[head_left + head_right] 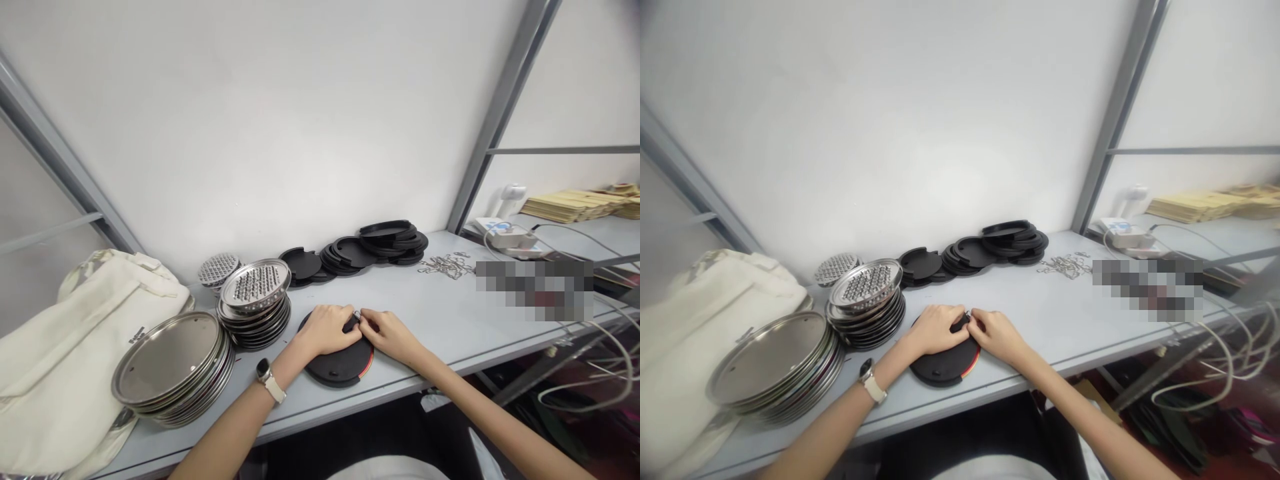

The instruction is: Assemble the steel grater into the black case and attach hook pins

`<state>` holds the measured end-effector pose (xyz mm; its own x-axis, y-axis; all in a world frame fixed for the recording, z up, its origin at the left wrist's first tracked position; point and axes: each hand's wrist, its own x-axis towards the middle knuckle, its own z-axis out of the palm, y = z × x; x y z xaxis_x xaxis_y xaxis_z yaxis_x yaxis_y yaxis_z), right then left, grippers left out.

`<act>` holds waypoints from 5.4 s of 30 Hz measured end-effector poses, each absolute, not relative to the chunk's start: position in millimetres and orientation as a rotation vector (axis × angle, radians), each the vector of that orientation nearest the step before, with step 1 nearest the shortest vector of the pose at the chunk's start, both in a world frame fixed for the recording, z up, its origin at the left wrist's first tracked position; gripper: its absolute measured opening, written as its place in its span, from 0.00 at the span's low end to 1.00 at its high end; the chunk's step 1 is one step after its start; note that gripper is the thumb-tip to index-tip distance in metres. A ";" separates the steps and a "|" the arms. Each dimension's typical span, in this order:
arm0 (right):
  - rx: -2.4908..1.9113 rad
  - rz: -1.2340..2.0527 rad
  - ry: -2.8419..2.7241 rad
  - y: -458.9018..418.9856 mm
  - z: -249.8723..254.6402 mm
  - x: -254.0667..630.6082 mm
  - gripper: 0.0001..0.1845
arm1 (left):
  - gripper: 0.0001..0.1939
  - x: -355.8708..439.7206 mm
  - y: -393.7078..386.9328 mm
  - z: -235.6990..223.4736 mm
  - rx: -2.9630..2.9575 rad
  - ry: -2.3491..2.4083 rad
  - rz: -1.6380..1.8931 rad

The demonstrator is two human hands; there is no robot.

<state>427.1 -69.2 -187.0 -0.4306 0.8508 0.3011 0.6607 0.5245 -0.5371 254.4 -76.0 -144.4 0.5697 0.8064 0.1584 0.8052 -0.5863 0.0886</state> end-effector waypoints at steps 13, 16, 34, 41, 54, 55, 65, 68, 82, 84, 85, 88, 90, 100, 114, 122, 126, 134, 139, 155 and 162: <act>-1.234 0.501 -2.211 -69.4 -187.1 428.7 0.13 | 0.10 254.8 -75.8 -145.0 2.748 1.448 0.290; -1.229 0.488 -2.224 -69.7 -186.0 427.7 0.13 | 0.10 254.4 -76.0 -145.6 2.750 1.439 0.301; -1.210 0.478 -2.217 -70.0 -187.3 428.6 0.14 | 0.11 256.1 -77.3 -142.2 2.736 1.479 0.230; -1.208 0.497 -2.212 -70.4 -187.8 428.9 0.14 | 0.11 255.5 -76.7 -143.7 2.741 1.461 0.249; -1.165 0.519 -2.230 -70.6 -187.4 428.8 0.14 | 0.11 256.6 -77.2 -142.2 2.731 1.469 0.236; -1.163 0.522 -2.230 -70.4 -187.5 428.9 0.14 | 0.11 256.3 -77.2 -142.4 2.733 1.464 0.241; -1.115 0.587 -2.161 -73.0 -184.0 426.4 0.12 | 0.10 254.6 -76.5 -145.2 2.773 1.429 0.313; -1.157 0.591 -2.115 -73.0 -184.6 426.3 0.08 | 0.10 254.5 -75.5 -146.6 2.786 1.427 0.300; -1.188 0.434 -2.242 -67.4 -187.2 428.4 0.14 | 0.10 254.7 -75.2 -147.2 2.811 1.434 0.295; -1.190 0.431 -2.248 -67.3 -187.4 428.9 0.15 | 0.10 254.0 -74.4 -147.9 2.820 1.421 0.308; -1.191 0.431 -2.251 -67.3 -187.5 429.1 0.15 | 0.10 253.6 -74.1 -148.3 2.824 1.418 0.316; -1.194 0.438 -2.260 -66.9 -187.5 429.3 0.15 | 0.09 252.9 -73.9 -149.1 2.828 1.414 0.327; -1.193 0.442 -2.259 -66.5 -187.4 429.2 0.14 | 0.10 252.8 -74.3 -149.0 2.826 1.417 0.327; -1.171 0.469 -2.247 -64.7 -187.7 428.4 0.15 | 0.10 253.9 -73.5 -149.0 2.839 1.419 0.312; -1.183 0.469 -2.223 -65.8 -187.8 427.2 0.15 | 0.11 254.1 -74.6 -147.2 2.787 1.438 0.294; -1.202 0.462 -2.218 -67.0 -186.2 426.5 0.15 | 0.11 254.4 -75.2 -146.9 2.793 1.446 0.270; -1.200 0.460 -2.220 -67.0 -186.2 426.1 0.16 | 0.11 254.7 -75.3 -146.1 2.795 1.436 0.275; -1.193 0.442 -2.221 -67.1 -186.2 426.7 0.15 | 0.10 254.5 -75.2 -146.6 2.779 1.428 0.285; -1.196 0.450 -2.233 -68.0 -185.0 427.0 0.15 | 0.10 254.1 -75.0 -146.7 2.795 1.424 0.296; -1.215 0.440 -2.225 -70.6 -184.3 427.4 0.16 | 0.11 255.0 -76.3 -144.6 2.766 1.451 0.250; -1.209 0.446 -2.228 -70.6 -185.0 427.8 0.16 | 0.10 254.9 -75.1 -146.1 2.776 1.432 0.285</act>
<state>427.8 -70.6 -185.0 -0.4365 0.8426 0.3154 0.6560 0.5380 -0.5293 254.9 -75.1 -146.1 0.5666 0.8086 0.1589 0.8077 -0.5831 0.0871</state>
